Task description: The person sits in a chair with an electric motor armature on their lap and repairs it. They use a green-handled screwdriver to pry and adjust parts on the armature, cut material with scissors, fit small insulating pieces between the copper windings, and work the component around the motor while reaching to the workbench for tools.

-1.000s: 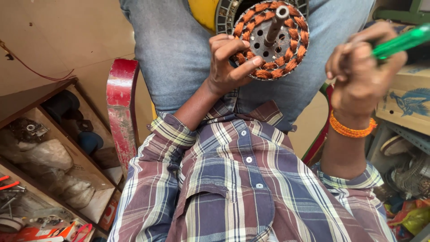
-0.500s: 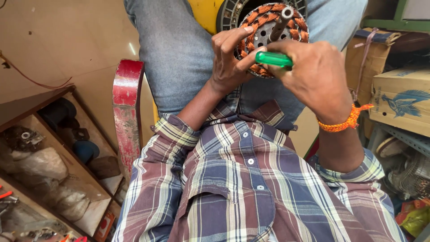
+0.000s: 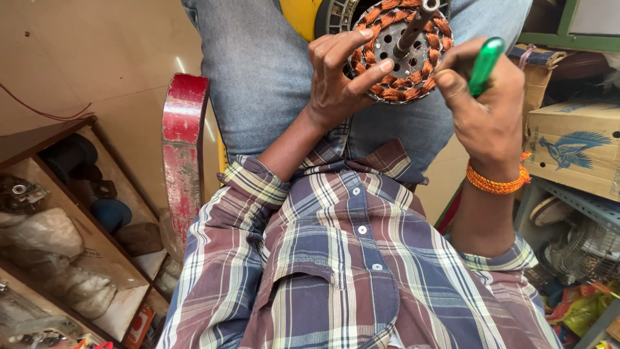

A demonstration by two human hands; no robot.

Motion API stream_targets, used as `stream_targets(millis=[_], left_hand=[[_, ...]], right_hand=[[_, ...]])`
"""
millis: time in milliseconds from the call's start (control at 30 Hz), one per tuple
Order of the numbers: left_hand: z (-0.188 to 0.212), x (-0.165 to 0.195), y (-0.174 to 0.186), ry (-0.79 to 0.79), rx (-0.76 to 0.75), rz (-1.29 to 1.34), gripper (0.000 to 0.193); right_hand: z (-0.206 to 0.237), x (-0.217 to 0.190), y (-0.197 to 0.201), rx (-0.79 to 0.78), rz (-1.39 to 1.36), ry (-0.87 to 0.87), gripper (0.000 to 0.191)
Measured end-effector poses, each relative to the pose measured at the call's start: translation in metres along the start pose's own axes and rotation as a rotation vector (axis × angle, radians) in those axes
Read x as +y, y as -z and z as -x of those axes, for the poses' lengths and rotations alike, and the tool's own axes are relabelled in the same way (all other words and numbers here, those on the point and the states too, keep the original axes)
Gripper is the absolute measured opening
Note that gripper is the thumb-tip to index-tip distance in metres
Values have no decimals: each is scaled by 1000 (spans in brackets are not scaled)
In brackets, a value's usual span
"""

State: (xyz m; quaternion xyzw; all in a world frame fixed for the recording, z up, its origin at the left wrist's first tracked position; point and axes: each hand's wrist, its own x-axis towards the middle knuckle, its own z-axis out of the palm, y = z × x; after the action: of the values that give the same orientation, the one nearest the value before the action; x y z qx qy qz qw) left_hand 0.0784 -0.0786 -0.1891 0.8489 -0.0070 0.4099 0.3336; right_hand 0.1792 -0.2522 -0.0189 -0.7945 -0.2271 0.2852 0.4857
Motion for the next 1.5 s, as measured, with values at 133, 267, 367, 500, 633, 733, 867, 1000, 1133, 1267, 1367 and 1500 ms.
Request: stream_targets(millis=[133, 267, 367, 500, 633, 733, 867, 1000, 1133, 1267, 1367, 1500], left_hand=[[-4, 3, 4, 83, -5, 13, 84], [-13, 8, 11, 166, -12, 24, 94], [-20, 16, 14, 292, -53, 17, 101], [-35, 15, 16, 386, -120, 34, 106], [-44, -2, 41, 351, -256, 243, 102], [-40, -10, 58, 429, -265, 452, 97], [-32, -2, 50, 601, -97, 347, 93], [-27, 2, 42, 617, -71, 266, 90], [-27, -2, 45, 692, -89, 369, 69], [-31, -25, 50, 824, -238, 619, 40], [-36, -44, 51, 878, -301, 783, 31], [-45, -70, 53, 805, -253, 920, 18]], right_hand=[[4, 12, 2, 185, 150, 149, 28], [0, 20, -7, 396, 173, 198, 30], [3, 25, -18, 366, 334, 350, 32], [-5, 39, -22, 217, 419, 493, 45], [-30, 51, -13, 122, 337, 526, 44], [-50, 51, -5, 90, 295, 591, 38], [-66, 41, 2, 79, 256, 572, 43], [-67, 34, -2, 97, 158, 522, 51], [-67, 35, -9, 140, 58, 467, 58], [-68, 35, -14, 179, 59, 473, 61], [-68, 34, -16, 198, 42, 474, 62], [-65, 34, -20, 207, 49, 467, 64]])
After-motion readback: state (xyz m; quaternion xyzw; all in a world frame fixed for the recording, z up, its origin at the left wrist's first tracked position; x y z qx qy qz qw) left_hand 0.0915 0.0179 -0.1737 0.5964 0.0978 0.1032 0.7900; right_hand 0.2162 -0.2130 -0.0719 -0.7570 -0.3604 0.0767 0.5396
